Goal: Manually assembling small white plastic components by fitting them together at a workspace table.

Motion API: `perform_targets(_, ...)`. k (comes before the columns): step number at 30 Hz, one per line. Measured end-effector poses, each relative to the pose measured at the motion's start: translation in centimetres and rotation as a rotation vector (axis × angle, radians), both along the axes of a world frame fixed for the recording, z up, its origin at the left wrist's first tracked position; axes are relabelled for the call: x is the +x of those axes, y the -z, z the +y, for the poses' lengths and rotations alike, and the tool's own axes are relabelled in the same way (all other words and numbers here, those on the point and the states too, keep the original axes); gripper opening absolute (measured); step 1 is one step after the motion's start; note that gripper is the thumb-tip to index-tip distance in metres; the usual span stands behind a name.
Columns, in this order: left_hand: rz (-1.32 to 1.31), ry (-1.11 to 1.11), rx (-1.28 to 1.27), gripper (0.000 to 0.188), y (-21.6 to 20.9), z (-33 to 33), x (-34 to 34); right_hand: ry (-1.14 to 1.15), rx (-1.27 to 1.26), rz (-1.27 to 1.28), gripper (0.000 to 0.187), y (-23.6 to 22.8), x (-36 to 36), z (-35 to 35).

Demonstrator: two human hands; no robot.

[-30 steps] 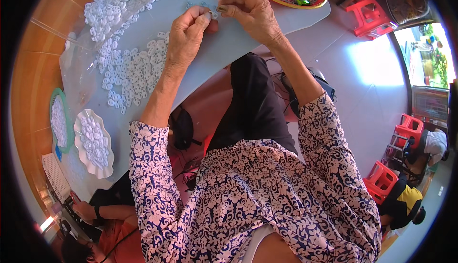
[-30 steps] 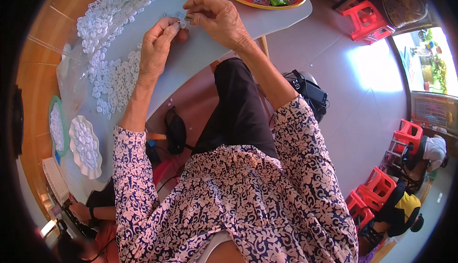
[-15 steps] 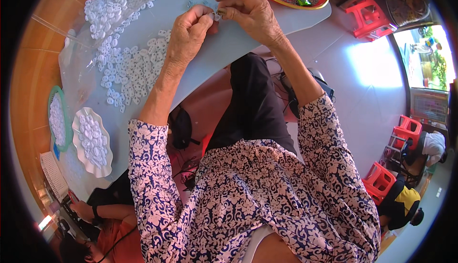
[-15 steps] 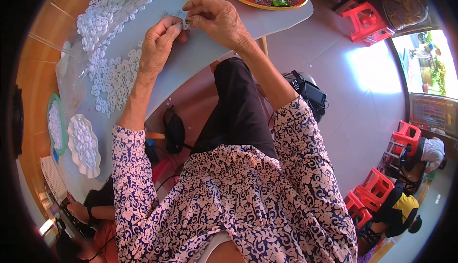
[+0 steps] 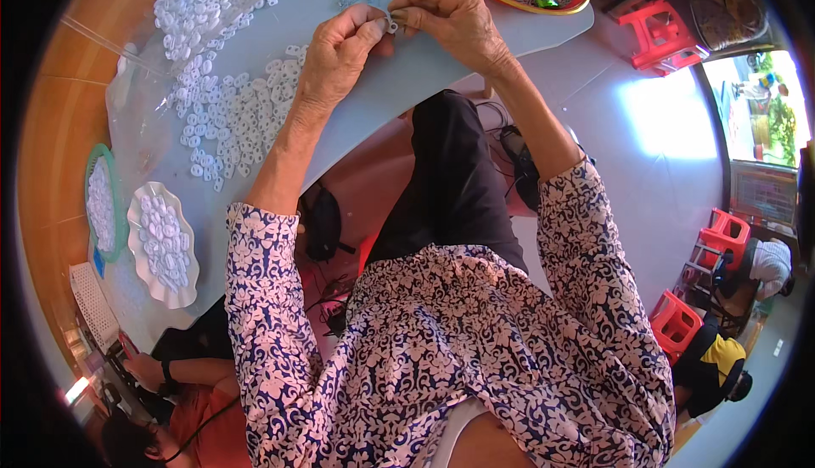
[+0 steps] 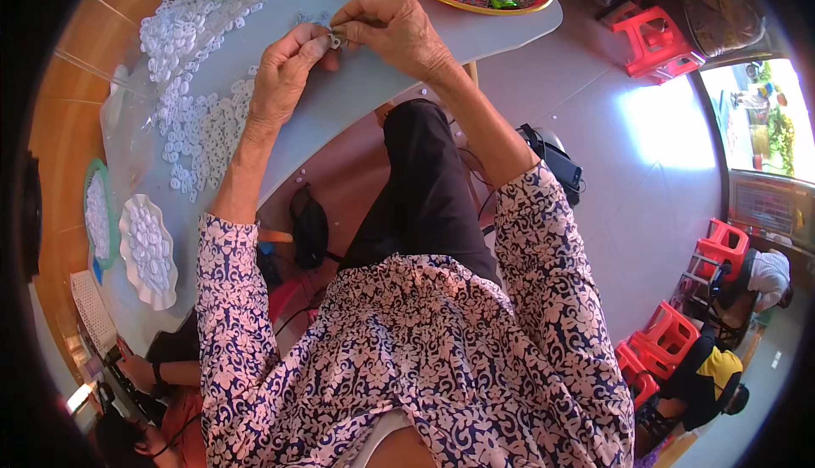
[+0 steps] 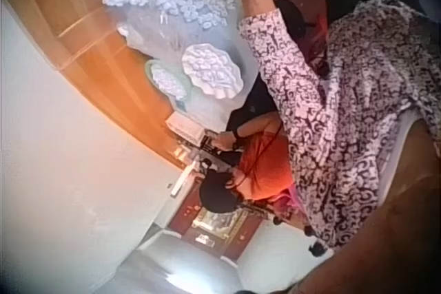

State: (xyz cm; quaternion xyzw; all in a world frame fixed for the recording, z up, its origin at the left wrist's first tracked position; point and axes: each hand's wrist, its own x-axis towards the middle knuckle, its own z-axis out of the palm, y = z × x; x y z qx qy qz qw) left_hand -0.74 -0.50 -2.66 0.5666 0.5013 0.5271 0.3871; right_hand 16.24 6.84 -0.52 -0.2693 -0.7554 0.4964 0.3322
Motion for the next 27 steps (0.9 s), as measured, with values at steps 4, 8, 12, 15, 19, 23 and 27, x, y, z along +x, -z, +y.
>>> perform_targets(4, -0.009, 0.032, 0.006, 0.021, 0.0, -0.1, 0.0, -0.010, 0.026, 0.009, 0.014, -0.1, 0.0, 0.0)
perform_targets(8, -0.063, 0.032, 0.026, 0.020, 0.1, 0.2, 0.6, 0.008, 0.038, 0.049, 0.013, 0.3, -0.1, 0.5)
perform_targets(12, -0.048, -0.023, 0.058, 0.020, -0.2, 0.3, 1.1, 0.067, 0.080, 0.044, 0.013, 0.4, -0.4, 0.3)
perform_targets(15, -0.017, -0.022, 0.061, 0.020, -0.3, 0.4, 1.2, 0.089, 0.112, -0.004, 0.015, 0.5, -0.3, 0.6)
perform_targets(19, -0.107, 0.032, 0.067, 0.019, 0.3, 0.2, 0.4, 0.080, 0.122, -0.048, 0.015, -0.4, -0.3, -0.1)
perform_targets(23, -0.100, 0.028, 0.036, 0.017, -0.2, 0.0, 0.2, 0.075, 0.113, 0.037, 0.016, -0.2, -0.3, -0.1)
perform_targets(27, -0.123, 0.056, -0.003, 0.015, -0.5, -0.1, 0.5, 0.042, 0.106, -0.009, 0.017, 0.0, -0.1, 0.2)
